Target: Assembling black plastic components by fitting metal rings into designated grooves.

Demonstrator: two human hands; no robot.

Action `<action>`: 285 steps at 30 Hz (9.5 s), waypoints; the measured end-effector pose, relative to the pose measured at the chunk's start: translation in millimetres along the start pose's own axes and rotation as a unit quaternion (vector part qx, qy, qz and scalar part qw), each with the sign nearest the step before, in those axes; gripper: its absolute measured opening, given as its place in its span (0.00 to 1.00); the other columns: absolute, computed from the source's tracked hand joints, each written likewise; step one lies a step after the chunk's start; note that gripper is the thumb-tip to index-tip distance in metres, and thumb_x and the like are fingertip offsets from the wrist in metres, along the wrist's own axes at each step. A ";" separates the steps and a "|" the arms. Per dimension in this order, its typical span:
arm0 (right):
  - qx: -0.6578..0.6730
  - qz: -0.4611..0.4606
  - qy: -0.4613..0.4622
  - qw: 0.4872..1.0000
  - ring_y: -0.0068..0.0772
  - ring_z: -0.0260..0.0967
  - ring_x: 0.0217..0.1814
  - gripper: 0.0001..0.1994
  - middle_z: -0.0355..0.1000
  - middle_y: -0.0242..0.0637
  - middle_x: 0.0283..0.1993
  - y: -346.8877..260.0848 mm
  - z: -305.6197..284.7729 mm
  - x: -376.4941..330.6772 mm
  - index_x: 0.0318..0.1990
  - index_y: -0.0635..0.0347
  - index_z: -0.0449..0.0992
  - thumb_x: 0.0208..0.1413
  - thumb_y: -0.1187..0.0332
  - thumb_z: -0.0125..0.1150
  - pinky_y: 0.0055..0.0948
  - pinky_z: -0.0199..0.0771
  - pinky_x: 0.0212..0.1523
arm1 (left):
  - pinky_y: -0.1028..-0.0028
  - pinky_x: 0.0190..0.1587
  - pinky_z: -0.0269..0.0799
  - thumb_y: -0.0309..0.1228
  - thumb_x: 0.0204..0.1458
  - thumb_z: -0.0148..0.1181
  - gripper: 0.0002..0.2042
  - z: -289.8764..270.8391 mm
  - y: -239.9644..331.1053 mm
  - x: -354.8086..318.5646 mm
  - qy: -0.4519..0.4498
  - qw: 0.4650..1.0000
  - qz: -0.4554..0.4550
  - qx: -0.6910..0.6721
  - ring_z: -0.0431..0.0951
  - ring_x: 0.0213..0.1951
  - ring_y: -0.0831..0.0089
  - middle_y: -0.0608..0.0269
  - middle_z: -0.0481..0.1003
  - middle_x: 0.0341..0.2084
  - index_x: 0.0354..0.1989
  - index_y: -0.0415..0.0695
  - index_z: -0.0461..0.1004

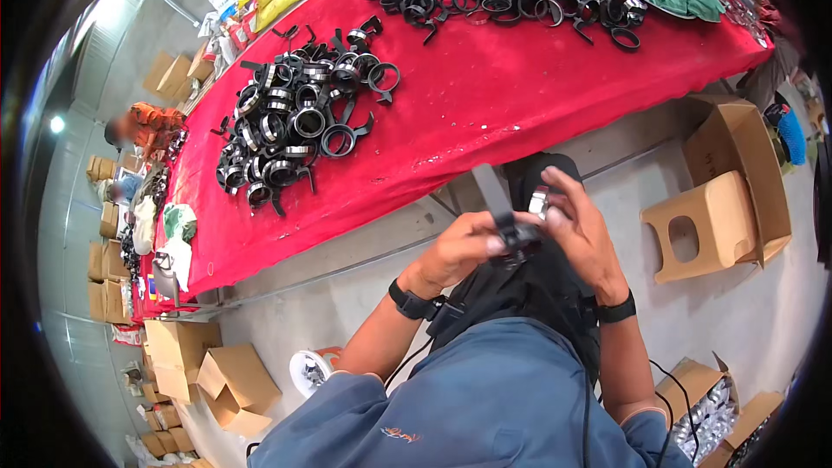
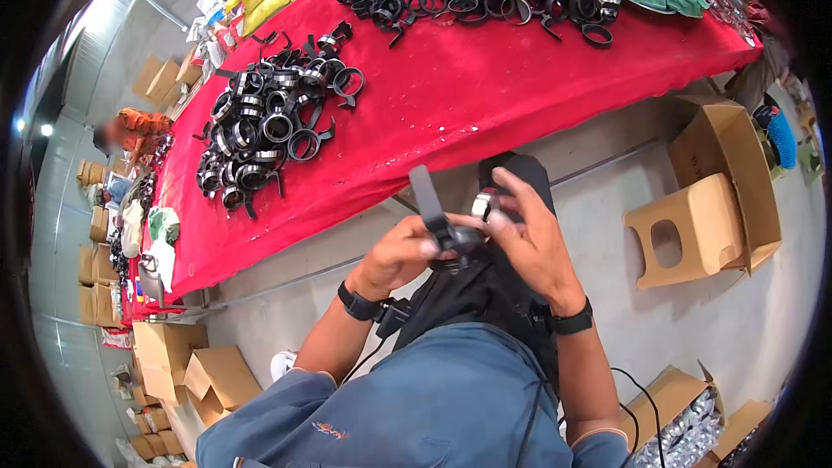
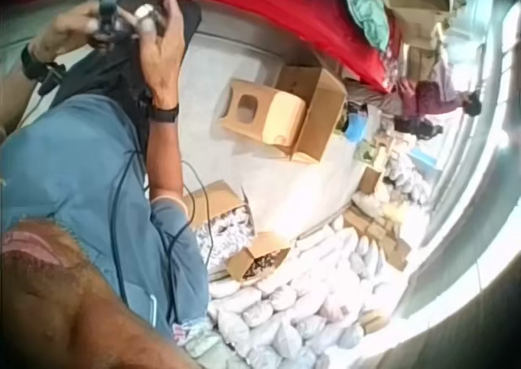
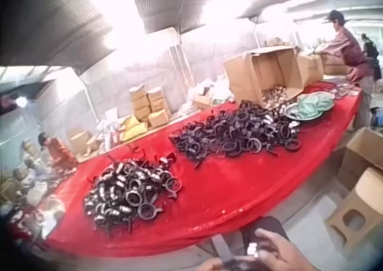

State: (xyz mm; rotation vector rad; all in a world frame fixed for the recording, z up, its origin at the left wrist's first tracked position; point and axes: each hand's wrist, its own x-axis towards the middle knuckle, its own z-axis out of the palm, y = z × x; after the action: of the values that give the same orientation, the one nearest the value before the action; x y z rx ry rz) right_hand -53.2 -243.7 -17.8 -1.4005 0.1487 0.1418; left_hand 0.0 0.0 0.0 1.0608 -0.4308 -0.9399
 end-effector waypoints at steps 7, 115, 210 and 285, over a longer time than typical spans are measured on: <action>-0.258 -0.252 -0.070 0.930 0.53 0.67 0.75 0.41 0.62 0.49 0.79 -15.9 0.1 -7.2 0.75 0.59 0.67 0.48 0.81 0.70 0.38 0.79 0.64 | 0.60 0.67 0.70 0.46 0.52 0.67 0.43 -4.8 -4.6 2.2 0.033 0.988 0.004 -0.148 0.77 0.63 0.56 0.39 0.73 0.66 0.72 0.26 0.65; -0.177 -0.313 0.343 0.868 0.37 0.54 0.23 0.23 0.60 0.38 0.22 -6.1 42.8 33.6 0.25 0.66 0.65 0.76 0.64 0.57 0.39 0.58 0.27 | 0.70 0.26 0.61 0.43 0.77 0.52 0.25 36.6 -27.0 75.3 0.426 0.709 0.348 0.442 0.65 0.22 0.77 0.66 0.66 0.17 0.28 0.37 0.73; -0.311 -0.258 0.328 0.854 0.49 0.79 0.33 0.21 0.76 0.45 0.29 -0.2 -14.4 247.2 0.33 0.61 0.81 0.68 0.50 0.62 0.44 0.82 0.38 | 0.73 0.27 0.68 0.31 0.64 0.64 0.09 -192.1 181.5 213.2 0.305 0.771 0.132 0.543 0.74 0.25 0.79 0.68 0.76 0.22 0.36 0.38 0.81; 0.574 -0.004 -0.355 0.738 0.64 0.73 0.62 0.42 0.64 0.68 0.68 19.7 -20.5 19.3 0.72 0.72 0.64 0.64 0.44 0.66 0.49 0.85 0.50 | 0.63 0.58 0.82 0.50 0.76 0.50 0.32 -30.0 12.4 36.2 0.106 0.986 0.130 0.009 0.82 0.57 0.64 0.48 0.77 0.60 0.71 0.31 0.66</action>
State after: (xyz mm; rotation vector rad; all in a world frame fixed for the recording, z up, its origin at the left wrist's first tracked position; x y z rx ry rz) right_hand -38.3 -260.4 -43.8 -0.0307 -0.3756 0.4750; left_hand 46.7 -11.4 -7.2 1.0783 -0.3906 -0.5869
